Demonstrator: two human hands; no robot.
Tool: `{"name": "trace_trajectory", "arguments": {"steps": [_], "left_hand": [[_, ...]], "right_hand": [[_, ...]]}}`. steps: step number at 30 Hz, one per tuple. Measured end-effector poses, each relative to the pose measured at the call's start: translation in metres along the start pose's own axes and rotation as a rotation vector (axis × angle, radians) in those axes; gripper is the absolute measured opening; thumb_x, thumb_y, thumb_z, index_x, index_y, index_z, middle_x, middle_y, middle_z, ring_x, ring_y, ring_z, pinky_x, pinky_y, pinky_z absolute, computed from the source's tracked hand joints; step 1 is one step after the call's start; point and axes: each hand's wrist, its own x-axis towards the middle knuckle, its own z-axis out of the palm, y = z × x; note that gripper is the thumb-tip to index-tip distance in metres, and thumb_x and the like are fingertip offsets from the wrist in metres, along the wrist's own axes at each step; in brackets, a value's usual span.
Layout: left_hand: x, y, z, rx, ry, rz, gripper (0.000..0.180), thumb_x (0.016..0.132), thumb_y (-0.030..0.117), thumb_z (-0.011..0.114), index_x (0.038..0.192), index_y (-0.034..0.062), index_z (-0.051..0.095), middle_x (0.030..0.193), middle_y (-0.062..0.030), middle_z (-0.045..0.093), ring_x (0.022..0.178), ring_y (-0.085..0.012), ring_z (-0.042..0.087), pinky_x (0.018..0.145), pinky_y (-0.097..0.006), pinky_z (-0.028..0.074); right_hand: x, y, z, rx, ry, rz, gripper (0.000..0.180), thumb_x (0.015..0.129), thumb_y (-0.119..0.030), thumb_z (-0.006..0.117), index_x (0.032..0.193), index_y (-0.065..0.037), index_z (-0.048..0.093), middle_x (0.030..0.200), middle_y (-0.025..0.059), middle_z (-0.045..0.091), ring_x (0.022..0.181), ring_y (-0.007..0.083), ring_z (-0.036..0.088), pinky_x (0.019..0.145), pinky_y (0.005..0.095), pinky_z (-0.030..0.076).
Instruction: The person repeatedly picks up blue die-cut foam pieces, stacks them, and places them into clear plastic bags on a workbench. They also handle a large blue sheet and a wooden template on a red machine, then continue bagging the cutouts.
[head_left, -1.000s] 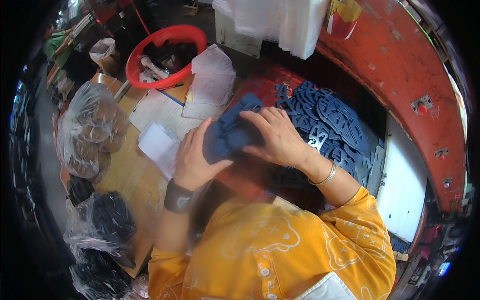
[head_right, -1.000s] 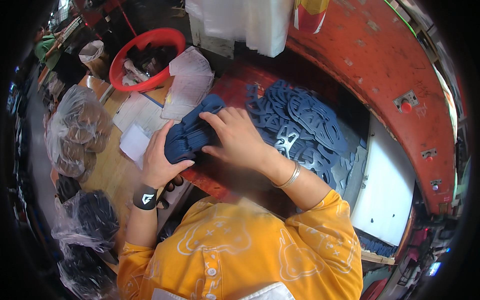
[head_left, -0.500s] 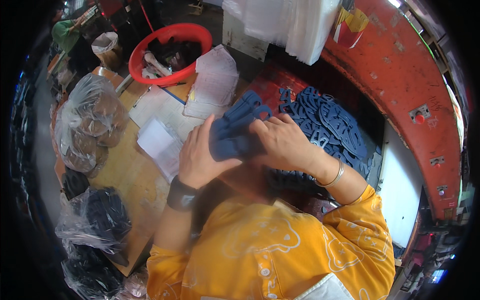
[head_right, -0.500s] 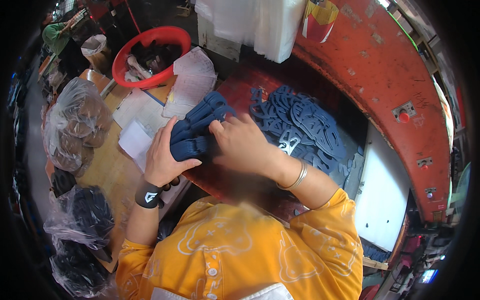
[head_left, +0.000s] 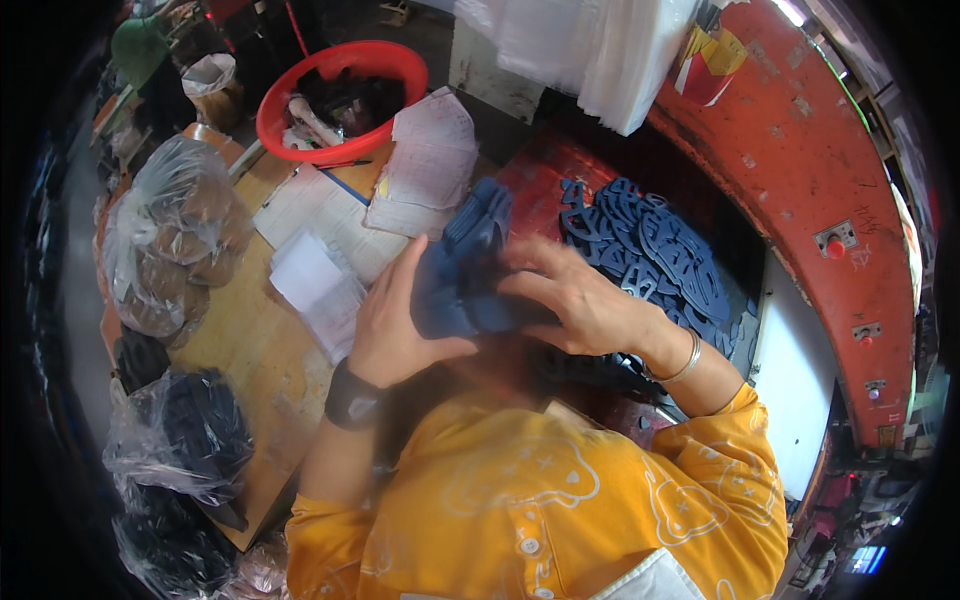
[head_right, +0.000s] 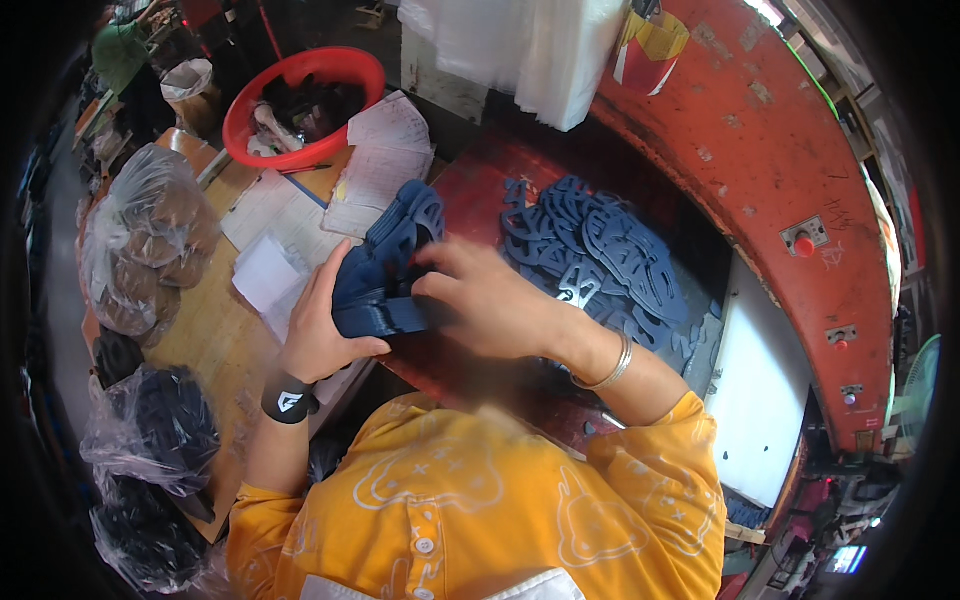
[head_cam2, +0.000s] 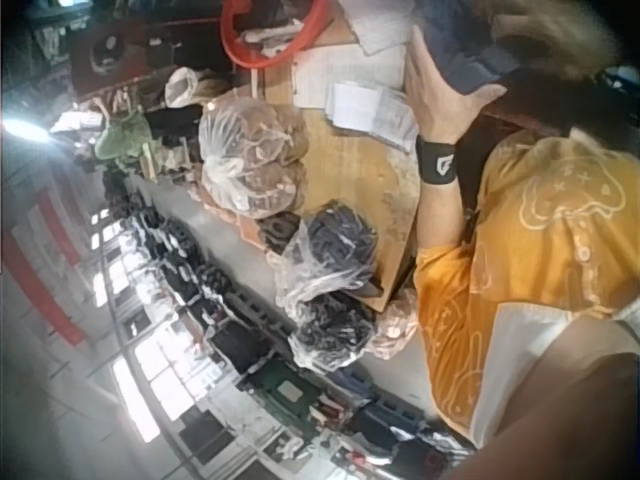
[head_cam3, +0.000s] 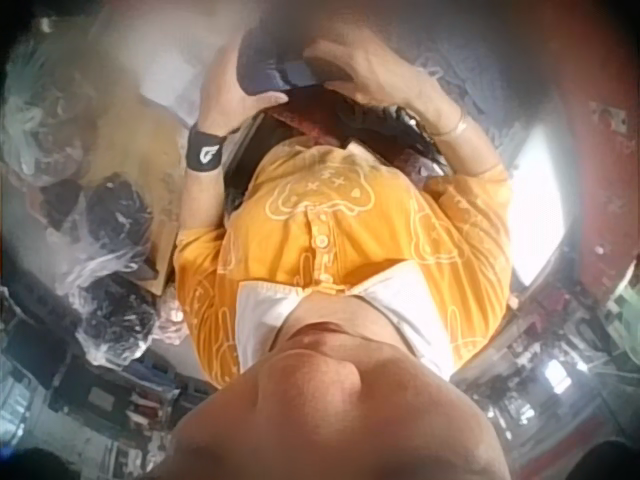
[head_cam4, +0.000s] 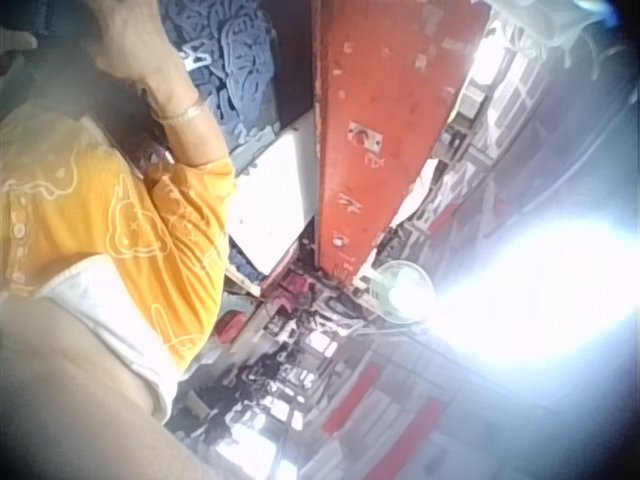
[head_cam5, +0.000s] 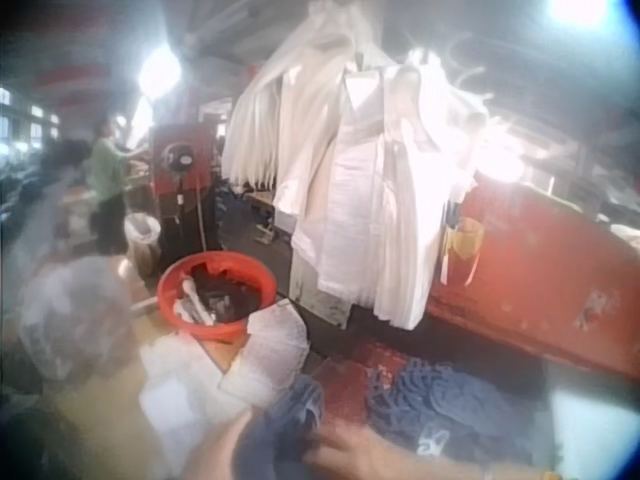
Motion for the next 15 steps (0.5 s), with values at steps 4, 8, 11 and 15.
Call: {"name": "trace_trajectory", "arguments": {"steps": [4,8,11,15], "left_hand": [[0.002,-0.011,0.002,-0.098,0.010,0.009,0.091,0.071,0.043,0.078,0.140,-0.0006,0.036,0.131,-0.0247,0.050,0.121,-0.0412,0.048,0.100,-0.043,0.040],[0.009,-0.009,0.000,-0.095,-0.078,0.012,0.079,0.076,0.038,0.075,0.137,0.0010,0.041,0.126,-0.0227,0.054,0.116,-0.0403,0.052,0.097,-0.043,0.042],[0.015,0.003,-0.007,-0.032,-0.154,-0.026,0.072,0.072,0.027,0.077,0.133,0.0045,0.046,0.120,-0.0195,0.057,0.111,-0.0384,0.055,0.092,-0.043,0.045],[0.020,0.025,-0.022,-0.043,-0.191,-0.034,0.070,0.065,0.016,0.079,0.129,0.0087,0.050,0.111,-0.0157,0.060,0.104,-0.0361,0.058,0.085,-0.044,0.048]], "right_hand": [[-0.010,0.002,0.000,0.189,-0.107,0.157,0.047,0.073,-0.008,0.067,0.117,-0.006,0.052,0.117,0.0186,0.054,0.103,0.0362,0.058,0.082,0.0422,0.051],[-0.006,0.009,0.003,0.162,-0.062,0.252,0.053,0.071,-0.008,0.070,0.120,-0.006,0.051,0.121,0.0195,0.051,0.104,0.0377,0.057,0.084,0.0416,0.050],[0.008,0.021,0.000,-0.049,0.168,0.220,0.065,0.065,-0.014,0.078,0.122,-0.006,0.049,0.123,0.0194,0.049,0.106,0.0373,0.056,0.088,0.0414,0.048],[0.018,0.035,-0.016,-0.022,0.125,0.239,0.086,0.059,-0.020,0.086,0.131,-0.006,0.043,0.127,0.0175,0.046,0.114,0.0353,0.049,0.096,0.0416,0.042]]}}
